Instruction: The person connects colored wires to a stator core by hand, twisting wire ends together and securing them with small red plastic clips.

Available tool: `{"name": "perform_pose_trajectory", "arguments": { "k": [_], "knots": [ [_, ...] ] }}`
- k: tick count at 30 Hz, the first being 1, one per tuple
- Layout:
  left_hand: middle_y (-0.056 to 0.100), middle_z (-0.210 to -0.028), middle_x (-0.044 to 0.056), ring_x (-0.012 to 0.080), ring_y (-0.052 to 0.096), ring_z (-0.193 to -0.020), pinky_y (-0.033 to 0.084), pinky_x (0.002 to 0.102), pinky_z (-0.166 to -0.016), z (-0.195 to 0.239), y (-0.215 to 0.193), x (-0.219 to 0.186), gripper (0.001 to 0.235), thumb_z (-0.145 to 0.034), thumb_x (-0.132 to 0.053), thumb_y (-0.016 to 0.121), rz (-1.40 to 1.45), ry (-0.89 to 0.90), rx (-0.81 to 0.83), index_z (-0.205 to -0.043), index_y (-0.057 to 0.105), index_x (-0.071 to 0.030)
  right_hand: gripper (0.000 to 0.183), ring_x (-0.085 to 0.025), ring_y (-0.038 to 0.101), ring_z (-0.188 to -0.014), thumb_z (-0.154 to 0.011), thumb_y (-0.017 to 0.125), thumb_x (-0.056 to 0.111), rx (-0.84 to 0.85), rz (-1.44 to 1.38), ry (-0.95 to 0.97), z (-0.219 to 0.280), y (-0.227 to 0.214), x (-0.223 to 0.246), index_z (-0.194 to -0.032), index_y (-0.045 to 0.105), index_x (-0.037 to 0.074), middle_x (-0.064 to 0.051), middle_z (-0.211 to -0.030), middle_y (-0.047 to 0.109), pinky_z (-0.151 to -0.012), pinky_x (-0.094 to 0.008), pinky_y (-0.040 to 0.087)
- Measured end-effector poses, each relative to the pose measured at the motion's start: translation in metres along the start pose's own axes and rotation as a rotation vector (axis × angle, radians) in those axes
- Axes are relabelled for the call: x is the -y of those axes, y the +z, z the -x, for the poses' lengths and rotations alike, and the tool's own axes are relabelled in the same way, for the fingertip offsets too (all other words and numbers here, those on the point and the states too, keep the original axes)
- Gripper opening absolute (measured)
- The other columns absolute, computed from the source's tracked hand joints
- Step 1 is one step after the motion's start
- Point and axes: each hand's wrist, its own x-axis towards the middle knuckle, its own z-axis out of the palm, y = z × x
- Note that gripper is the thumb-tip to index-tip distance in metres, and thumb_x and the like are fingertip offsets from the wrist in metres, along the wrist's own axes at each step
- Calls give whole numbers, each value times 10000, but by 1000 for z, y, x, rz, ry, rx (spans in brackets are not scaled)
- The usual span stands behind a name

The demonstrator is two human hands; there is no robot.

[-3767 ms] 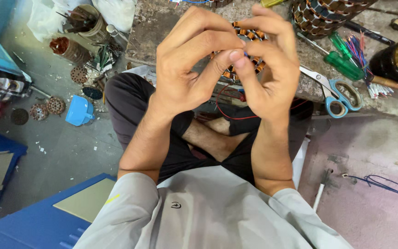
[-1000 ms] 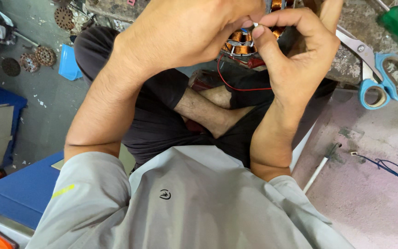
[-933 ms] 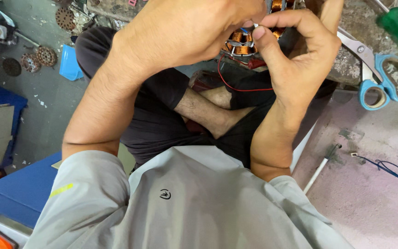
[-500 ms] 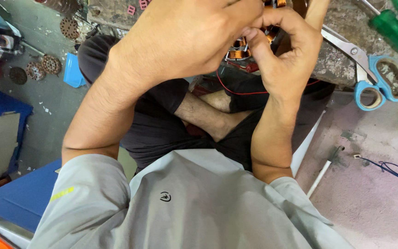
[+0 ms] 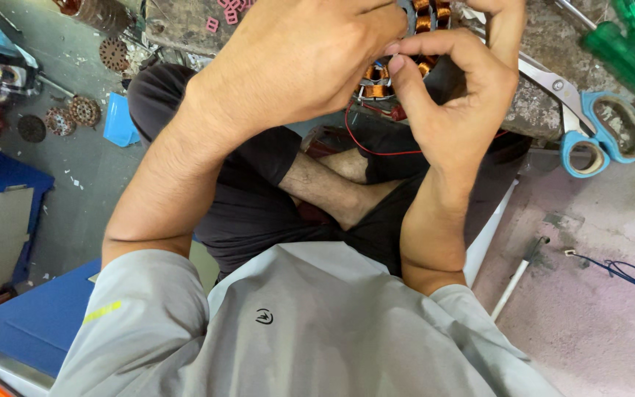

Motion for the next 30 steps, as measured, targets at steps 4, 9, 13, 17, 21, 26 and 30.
{"name": "perform_pose_trajectory", "arguments": {
  "k": [4,9,13,17,21,26,30],
  "knots": [
    [654,-1001,96,303,669,-928,525,400,-740,-1,1,1,92,-927,-59,669,1,17,3,-1006,646,-17,140,-227,553,-1249,-933,846,-56,-36,-64,53,2,7,-1,-997,730,-11,-90,-1292,501,-1021,-303,445],
    [633,-1014,95,307,656,-946,519,399,-755,-2,-3,0,113,-914,-34,667,-7,43,-11,-1022,650,-4,117,-265,512,-1296,-981,818,-47,20,-44,2,-2,-3,3,-1048,722,-43,-128,-1373,465,-1091,-327,411],
    [617,-1026,96,308,645,-954,512,402,-776,-4,-3,-1,109,-921,-36,673,-1,67,-20,-1019,648,2,90,-264,506,-1269,-968,782,-60,56,-67,-24,-4,-3,-3,-1006,701,-56,-138,-1356,484,-1070,-334,407],
    [607,-1023,96,302,638,-974,508,398,-814,-5,-4,-1,121,-924,-49,678,-2,109,-28,-1026,637,4,132,-154,564,-1067,-984,780,-30,56,-211,143,-2,3,-17,-965,650,-37,-85,-1256,499,-843,-253,443],
    [610,-999,105,314,631,-958,500,413,-802,-3,-7,-4,121,-952,-82,704,-25,29,-10,-1018,632,-9,119,-118,580,-920,-979,761,-46,73,-168,185,1,4,-21,-946,647,-43,-68,-1246,510,-821,-243,476],
    [607,-984,124,338,627,-945,487,442,-799,-2,-6,-6,123,-961,-87,716,-15,-10,-38,-984,625,-8,103,-180,559,-1128,-941,771,-35,74,-126,142,-4,2,-13,-948,669,-25,-94,-1359,456,-965,-287,468],
    [609,-992,129,348,627,-948,479,448,-800,-2,-4,-5,123,-959,-80,716,11,-11,-29,-970,623,-2,111,-265,466,-1362,-932,805,-65,97,-107,30,-6,-3,-8,-989,713,-38,-114,-1388,439,-1174,-344,370]
  ]
}}
